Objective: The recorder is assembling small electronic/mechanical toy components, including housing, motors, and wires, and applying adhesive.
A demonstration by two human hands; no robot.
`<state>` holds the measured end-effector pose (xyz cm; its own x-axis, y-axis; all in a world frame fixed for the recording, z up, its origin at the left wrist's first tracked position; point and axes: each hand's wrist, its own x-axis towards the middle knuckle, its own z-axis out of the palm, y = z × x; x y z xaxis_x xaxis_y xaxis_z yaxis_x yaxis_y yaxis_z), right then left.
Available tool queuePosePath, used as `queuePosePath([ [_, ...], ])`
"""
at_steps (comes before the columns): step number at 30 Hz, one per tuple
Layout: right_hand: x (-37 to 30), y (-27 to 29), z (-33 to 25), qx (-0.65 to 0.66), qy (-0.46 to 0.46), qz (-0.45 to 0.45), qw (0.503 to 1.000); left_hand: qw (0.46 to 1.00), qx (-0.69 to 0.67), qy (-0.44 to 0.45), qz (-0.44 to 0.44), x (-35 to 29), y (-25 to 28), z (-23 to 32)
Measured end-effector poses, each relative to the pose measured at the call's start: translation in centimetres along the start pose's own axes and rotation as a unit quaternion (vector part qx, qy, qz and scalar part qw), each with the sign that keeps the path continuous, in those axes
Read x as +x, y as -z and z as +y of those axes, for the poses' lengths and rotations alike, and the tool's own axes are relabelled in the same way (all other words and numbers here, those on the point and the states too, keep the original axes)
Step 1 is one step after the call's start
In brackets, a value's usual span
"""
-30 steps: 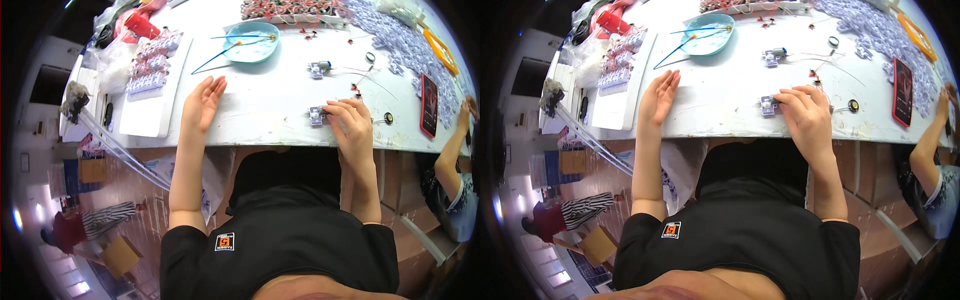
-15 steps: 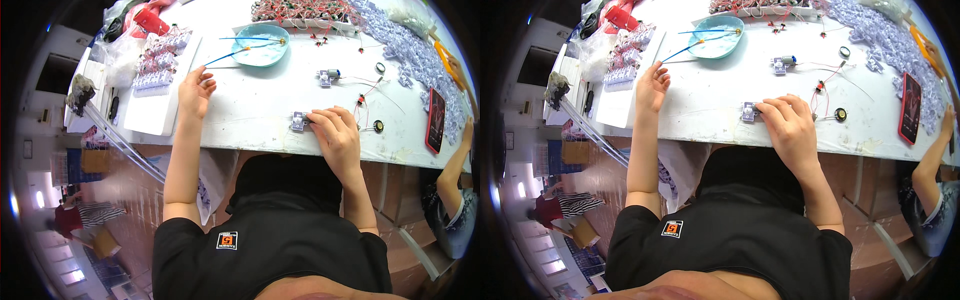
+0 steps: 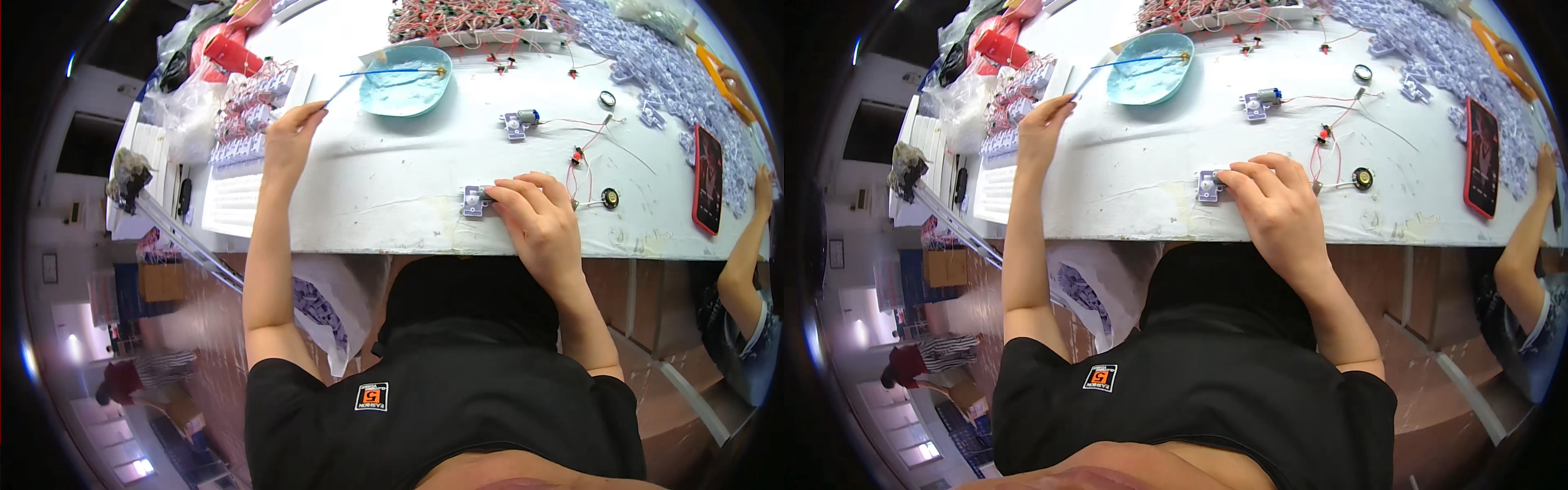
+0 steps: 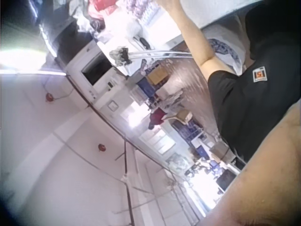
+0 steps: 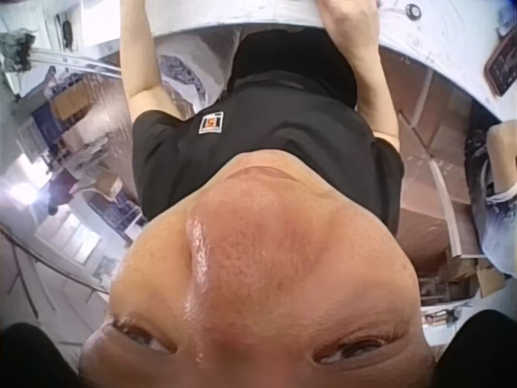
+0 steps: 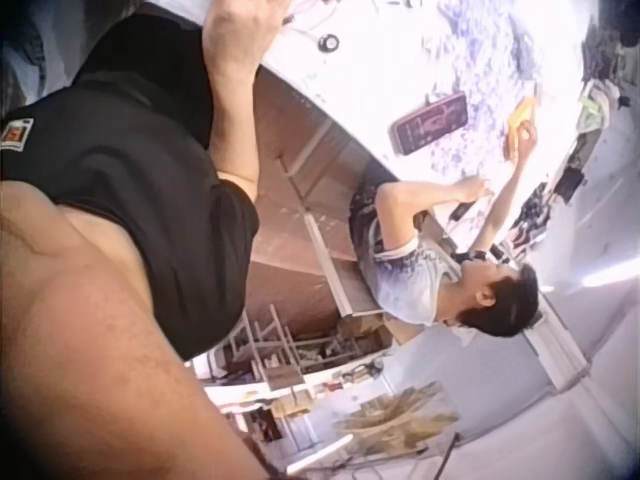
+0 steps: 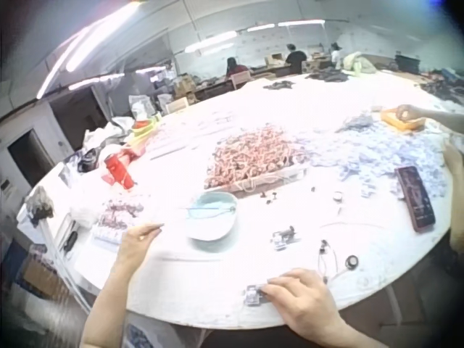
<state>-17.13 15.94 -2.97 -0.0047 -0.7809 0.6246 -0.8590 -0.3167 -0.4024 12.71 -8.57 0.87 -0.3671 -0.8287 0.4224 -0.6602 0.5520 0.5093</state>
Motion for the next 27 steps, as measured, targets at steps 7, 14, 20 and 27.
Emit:
queuePosePath([
  [7,0.0,0.3,0.0,0.008,-0.013,-0.008,1.0,0.931,-0.348,0.004,-0.106,1.1,5.8,7.5],
  [14,0.0,0.3,-0.1,0.01,-0.016,-0.009,1.0,0.833,-0.547,-0.038,-0.072,2.4,6.2,11.2],
  [20,0.0,0.3,-0.1,0.01,-0.011,-0.007,1.0,0.969,-0.218,-0.113,0.036,4.7,2.8,10.2],
  [27,-0.1,0.4,-0.1,0.007,-0.013,-0.009,1.0,0.995,-0.079,-0.051,-0.043,6.2,-2.5,10.0],
])
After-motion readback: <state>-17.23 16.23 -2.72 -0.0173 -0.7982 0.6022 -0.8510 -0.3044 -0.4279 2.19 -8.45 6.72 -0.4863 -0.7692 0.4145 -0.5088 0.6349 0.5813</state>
